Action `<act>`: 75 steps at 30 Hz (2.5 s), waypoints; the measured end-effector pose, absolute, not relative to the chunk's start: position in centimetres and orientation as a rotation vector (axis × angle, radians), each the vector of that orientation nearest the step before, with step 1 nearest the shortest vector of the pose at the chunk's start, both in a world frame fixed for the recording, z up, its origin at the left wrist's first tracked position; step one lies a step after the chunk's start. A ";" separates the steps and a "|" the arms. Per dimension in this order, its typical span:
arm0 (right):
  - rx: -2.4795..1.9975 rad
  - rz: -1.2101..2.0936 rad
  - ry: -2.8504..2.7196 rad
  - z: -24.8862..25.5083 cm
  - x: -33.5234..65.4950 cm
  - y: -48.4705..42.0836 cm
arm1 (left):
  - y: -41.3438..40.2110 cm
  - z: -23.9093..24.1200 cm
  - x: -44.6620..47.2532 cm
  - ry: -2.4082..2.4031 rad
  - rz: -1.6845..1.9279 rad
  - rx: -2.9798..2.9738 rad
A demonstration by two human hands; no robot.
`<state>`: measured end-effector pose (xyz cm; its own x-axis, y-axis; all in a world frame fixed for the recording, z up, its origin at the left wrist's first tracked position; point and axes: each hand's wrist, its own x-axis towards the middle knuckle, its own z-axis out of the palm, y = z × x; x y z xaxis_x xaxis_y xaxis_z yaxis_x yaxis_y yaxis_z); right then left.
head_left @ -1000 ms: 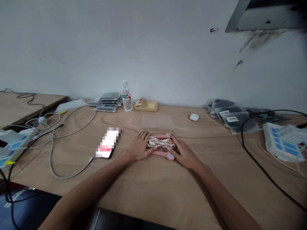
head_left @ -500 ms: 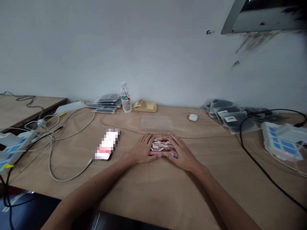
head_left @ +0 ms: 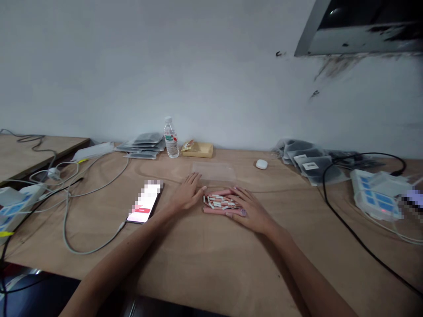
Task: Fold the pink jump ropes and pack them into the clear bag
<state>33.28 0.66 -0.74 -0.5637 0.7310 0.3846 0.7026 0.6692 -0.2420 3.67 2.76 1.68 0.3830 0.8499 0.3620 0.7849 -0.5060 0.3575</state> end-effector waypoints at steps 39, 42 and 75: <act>-1.095 0.125 -2.271 0.0 36.6 1.5 | 4.3 2.4 2.3 2.023 0.196 2.626; -1.078 0.187 -2.260 0.8 36.8 1.4 | 3.7 2.3 1.9 1.999 0.200 2.633; -1.085 0.483 -1.936 -0.7 37.6 2.3 | 2.7 3.2 3.0 1.499 0.234 2.768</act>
<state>37.63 2.32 -0.71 -0.2691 0.8325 0.4843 0.5071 0.5500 -0.6636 3.01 2.69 3.25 0.5383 0.8315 0.1369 0.8338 -0.5492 0.0570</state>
